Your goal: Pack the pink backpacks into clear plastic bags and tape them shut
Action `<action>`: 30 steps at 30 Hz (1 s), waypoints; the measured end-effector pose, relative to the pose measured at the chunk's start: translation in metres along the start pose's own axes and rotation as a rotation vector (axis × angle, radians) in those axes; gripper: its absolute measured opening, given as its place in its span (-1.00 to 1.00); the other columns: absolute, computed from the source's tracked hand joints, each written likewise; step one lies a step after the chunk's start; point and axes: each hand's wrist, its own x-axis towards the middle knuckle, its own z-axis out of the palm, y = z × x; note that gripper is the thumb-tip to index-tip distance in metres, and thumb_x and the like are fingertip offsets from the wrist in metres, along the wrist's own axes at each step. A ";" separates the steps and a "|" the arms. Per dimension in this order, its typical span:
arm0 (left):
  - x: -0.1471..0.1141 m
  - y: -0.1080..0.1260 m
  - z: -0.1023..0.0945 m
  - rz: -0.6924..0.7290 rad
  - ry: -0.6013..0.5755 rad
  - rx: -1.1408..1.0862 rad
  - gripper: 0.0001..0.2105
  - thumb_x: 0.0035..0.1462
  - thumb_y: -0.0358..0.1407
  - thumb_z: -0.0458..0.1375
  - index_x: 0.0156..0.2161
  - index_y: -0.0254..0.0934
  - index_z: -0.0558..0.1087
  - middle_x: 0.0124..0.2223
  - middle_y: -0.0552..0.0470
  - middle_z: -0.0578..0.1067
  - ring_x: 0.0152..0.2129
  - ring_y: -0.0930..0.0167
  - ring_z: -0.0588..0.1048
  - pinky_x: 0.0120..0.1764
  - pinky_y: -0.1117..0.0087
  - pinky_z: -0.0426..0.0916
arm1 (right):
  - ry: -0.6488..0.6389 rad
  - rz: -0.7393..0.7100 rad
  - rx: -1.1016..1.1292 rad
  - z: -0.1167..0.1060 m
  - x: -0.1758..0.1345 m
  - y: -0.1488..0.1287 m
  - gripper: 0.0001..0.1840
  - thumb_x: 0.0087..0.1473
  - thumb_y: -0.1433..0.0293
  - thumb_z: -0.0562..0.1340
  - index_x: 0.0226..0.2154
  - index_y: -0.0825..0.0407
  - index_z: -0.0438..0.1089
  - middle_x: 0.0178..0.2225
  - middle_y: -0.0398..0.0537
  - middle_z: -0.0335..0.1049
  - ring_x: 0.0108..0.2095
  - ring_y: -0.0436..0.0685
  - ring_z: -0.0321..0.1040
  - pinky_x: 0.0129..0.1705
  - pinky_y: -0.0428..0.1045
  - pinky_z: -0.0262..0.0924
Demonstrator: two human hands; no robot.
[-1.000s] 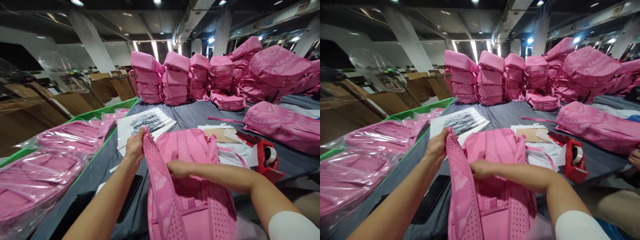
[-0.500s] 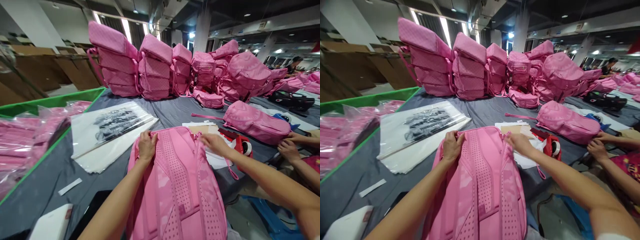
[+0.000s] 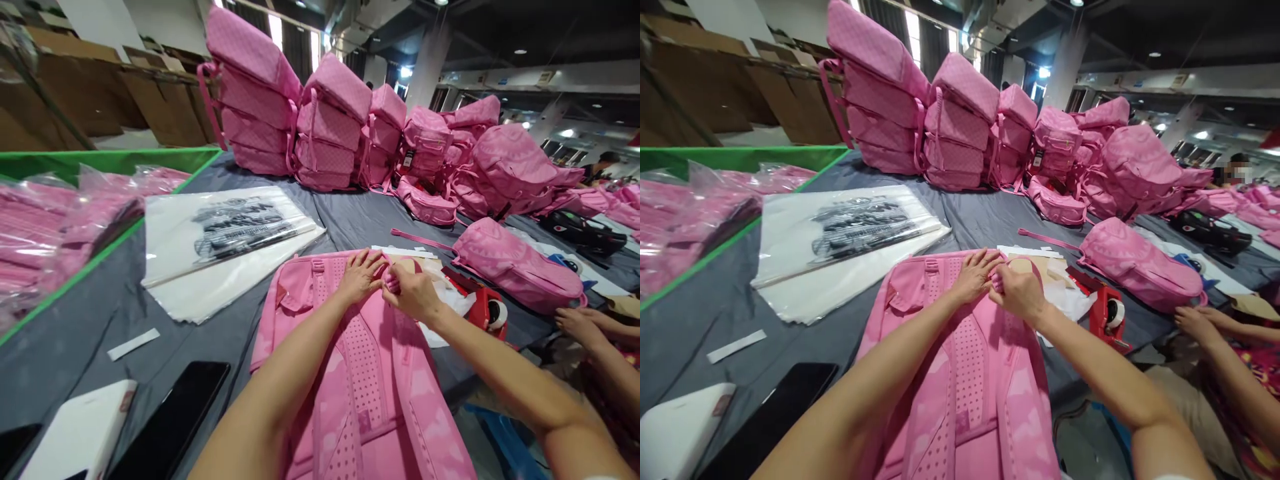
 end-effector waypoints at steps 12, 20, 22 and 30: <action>0.010 0.036 -0.025 0.225 0.144 -0.297 -0.21 0.13 -0.08 0.34 0.40 -0.13 0.16 0.46 -0.18 0.17 0.44 0.07 -0.02 0.40 -0.13 -0.12 | 0.273 0.395 0.402 -0.087 -0.025 -0.009 -0.77 0.18 0.18 0.25 -0.34 0.00 0.32 -0.54 -0.29 0.13 -0.60 -0.08 0.05 -0.58 -0.15 0.01; 0.032 0.079 -0.045 0.456 0.255 -0.391 -0.80 0.35 -0.21 0.11 -0.24 -0.21 0.54 -0.30 0.00 0.59 -0.28 0.34 0.53 0.12 0.15 0.31 | 0.077 0.486 0.690 -0.113 -0.027 0.020 -0.51 0.11 -0.08 0.29 -0.29 -0.01 0.25 -0.53 -0.32 0.08 -0.58 -0.07 0.05 -0.57 -0.13 0.02; 0.014 0.065 -0.043 0.296 0.300 -0.409 -0.75 0.34 -0.21 0.07 -0.30 -0.24 0.53 -0.36 -0.01 0.56 -0.37 0.33 0.50 -0.02 0.18 0.38 | 0.003 0.430 0.790 -0.116 -0.025 0.028 -0.46 0.10 -0.11 0.29 -0.20 -0.01 0.25 -0.49 -0.30 0.13 -0.57 -0.06 0.09 -0.56 -0.12 0.07; -0.157 0.111 -0.011 -0.359 -0.001 -1.074 -0.73 0.10 -0.05 0.25 -0.22 -0.18 0.59 -0.17 -0.04 0.64 -0.13 0.17 0.57 0.03 0.15 0.45 | -0.084 0.060 0.423 -0.015 0.055 0.048 -0.68 0.15 0.17 0.37 -0.23 0.03 0.34 -0.40 -0.23 0.24 -0.41 0.01 0.20 -0.31 -0.07 0.12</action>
